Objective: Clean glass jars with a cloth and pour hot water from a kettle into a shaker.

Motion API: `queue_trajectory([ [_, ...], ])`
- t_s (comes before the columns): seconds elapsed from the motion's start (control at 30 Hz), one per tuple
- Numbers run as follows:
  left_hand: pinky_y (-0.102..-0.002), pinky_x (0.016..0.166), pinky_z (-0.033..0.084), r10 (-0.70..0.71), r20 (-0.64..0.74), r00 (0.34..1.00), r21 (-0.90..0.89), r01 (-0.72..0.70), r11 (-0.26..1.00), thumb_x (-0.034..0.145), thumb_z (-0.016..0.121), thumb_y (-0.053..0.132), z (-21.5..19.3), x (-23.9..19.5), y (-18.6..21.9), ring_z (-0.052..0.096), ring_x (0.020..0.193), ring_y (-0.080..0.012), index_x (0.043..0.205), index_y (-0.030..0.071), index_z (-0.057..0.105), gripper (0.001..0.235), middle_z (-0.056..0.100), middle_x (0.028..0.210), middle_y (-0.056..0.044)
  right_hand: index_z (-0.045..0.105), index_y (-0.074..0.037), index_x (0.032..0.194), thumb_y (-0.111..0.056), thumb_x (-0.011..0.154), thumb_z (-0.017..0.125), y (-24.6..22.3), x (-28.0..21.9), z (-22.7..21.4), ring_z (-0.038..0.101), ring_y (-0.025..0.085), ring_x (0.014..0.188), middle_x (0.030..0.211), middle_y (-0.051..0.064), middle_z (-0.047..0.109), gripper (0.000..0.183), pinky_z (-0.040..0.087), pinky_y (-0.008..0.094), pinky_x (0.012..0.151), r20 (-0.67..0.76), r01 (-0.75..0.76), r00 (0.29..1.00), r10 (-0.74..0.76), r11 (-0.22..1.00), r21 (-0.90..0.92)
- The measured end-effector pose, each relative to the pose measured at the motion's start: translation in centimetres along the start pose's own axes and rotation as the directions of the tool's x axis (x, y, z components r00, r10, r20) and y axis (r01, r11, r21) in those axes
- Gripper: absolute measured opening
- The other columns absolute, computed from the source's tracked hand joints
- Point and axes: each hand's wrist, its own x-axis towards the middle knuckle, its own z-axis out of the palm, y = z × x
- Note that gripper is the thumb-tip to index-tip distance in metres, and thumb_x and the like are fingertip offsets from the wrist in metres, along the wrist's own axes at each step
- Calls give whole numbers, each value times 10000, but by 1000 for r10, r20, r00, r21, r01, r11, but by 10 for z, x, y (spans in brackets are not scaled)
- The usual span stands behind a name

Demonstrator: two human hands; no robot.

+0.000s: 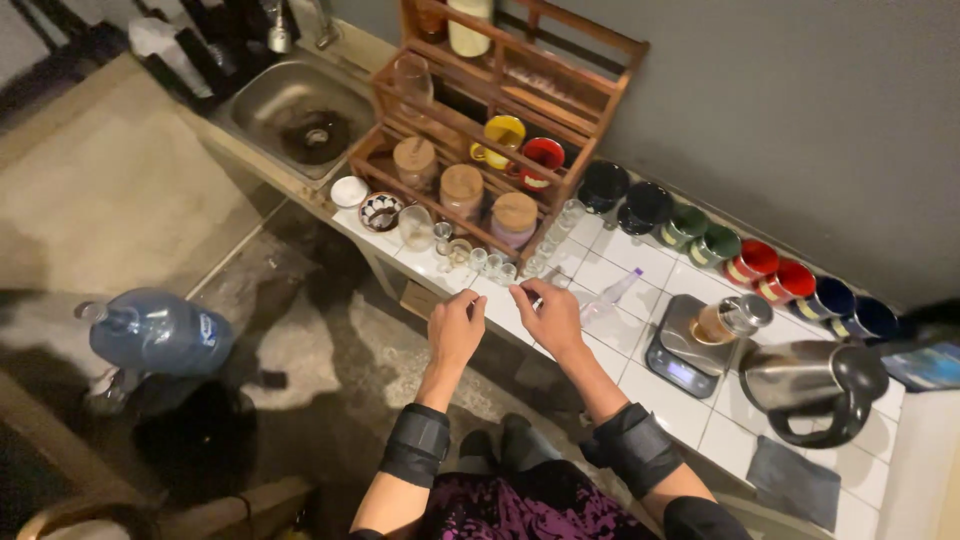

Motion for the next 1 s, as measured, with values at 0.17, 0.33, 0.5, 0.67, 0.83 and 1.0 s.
queue_trajectory([
  [0.17, -537, 609, 482, -20, -75, 997, 81, 26, 996, 982, 649, 317, -11, 17, -20, 634, 698, -457, 855, 74, 724, 284, 669, 695, -205, 761, -27, 944, -297, 919, 723, -5, 31, 24, 716, 296, 694, 862, 152, 751, 273, 551, 371, 612, -6, 78, 997, -78, 995, 62],
  [0.33, -523, 624, 491, -87, -87, 992, 161, 100, 982, 1003, 676, 351, -21, 48, -23, 633, 705, -455, 834, 70, 737, 334, 662, 715, -224, 745, -11, 923, -292, 934, 724, -5, 69, 37, 710, 324, 748, 877, 168, 735, 281, 543, 394, 640, -16, 134, 991, -133, 989, 65],
  [0.5, -464, 647, 522, -12, -139, 990, -14, 11, 1000, 895, 717, 233, -23, 92, -6, 683, 747, -394, 885, 34, 725, 200, 727, 817, -183, 759, -31, 821, -301, 973, 722, 6, 115, 41, 692, 340, 750, 803, 165, 725, 312, 537, 420, 698, 44, 47, 998, -47, 999, -14],
  [0.67, -442, 719, 540, 12, -176, 984, -69, -24, 997, 912, 726, 236, -8, 148, 5, 704, 816, -352, 944, 27, 720, 212, 735, 880, -161, 740, -33, 896, -237, 921, 738, 8, 162, 31, 710, 320, 803, 887, 143, 730, 205, 566, 392, 726, -93, 153, 985, -145, 985, 81],
  [0.83, -452, 878, 517, 88, -214, 973, -56, -102, 993, 900, 756, 249, 3, 205, 8, 659, 1022, -378, 1096, -5, 681, 329, 714, 1079, -184, 728, -28, 960, -189, 904, 754, 2, 198, 23, 718, 300, 866, 970, 120, 744, 173, 570, 378, 775, -157, 189, 972, -174, 978, 87],
  [1.0, -464, 1055, 449, 204, -263, 943, -31, -220, 975, 877, 810, 283, 20, 278, 1, 559, 1249, -422, 1309, -44, 561, 596, 612, 1325, -236, 699, -8, 1030, -173, 915, 761, 12, 234, 27, 716, 279, 892, 1065, 119, 724, 211, 578, 355, 759, -211, 159, 967, -140, 984, 76],
])
